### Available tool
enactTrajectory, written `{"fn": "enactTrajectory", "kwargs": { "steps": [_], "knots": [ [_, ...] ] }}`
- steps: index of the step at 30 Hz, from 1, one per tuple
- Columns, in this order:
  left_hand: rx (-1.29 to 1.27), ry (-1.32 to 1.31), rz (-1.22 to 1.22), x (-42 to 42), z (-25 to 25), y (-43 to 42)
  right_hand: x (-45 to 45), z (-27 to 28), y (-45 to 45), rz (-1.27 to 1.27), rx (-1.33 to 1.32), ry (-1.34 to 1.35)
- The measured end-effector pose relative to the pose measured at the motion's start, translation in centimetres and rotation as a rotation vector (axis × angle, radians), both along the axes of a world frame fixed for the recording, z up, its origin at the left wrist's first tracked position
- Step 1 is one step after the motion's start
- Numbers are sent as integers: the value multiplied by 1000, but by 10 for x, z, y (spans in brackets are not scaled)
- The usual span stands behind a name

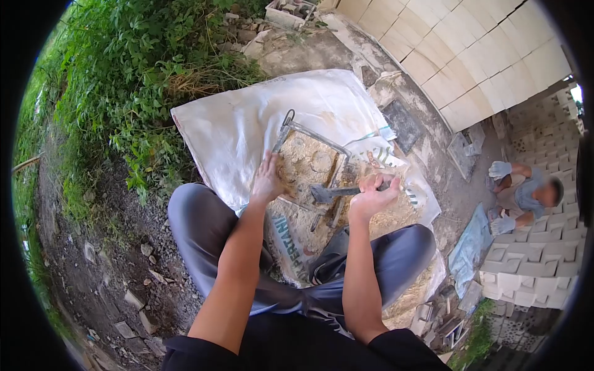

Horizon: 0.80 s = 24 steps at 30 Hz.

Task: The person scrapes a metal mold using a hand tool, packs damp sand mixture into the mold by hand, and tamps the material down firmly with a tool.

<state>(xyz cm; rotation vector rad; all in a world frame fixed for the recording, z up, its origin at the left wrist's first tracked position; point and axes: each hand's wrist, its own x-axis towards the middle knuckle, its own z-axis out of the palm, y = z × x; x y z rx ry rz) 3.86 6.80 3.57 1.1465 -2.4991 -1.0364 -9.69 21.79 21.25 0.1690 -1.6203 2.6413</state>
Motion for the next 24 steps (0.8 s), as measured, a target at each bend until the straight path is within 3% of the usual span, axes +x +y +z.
{"fn": "enactTrajectory", "kwargs": {
  "steps": [2,3,7,10,11,14,15,19,22,24],
  "knots": [
    [101,-60,108,-2,10,-3,-6,0,9,202,-181,-191],
    [217,-146,215,2,10,-4,4,14,6,268,-32,-51],
    [222,-119,353,6,-20,-14,20,52,5,485,15,158],
    [151,-144,353,2,-24,-16,26,25,2,428,-9,152],
    [138,-93,365,2,-32,-16,30,3,0,408,34,-29],
    [142,-78,306,7,-51,-35,24,-5,-10,309,16,-8],
    [164,-99,239,5,-53,-42,20,1,-8,353,-5,-118],
    [186,-69,375,4,-36,-42,34,36,0,313,-15,-47],
    [389,-130,358,2,-6,-45,42,36,-2,340,-55,64],
    [360,-178,367,2,-12,-43,38,-10,-3,386,-52,34]
  ]
}}
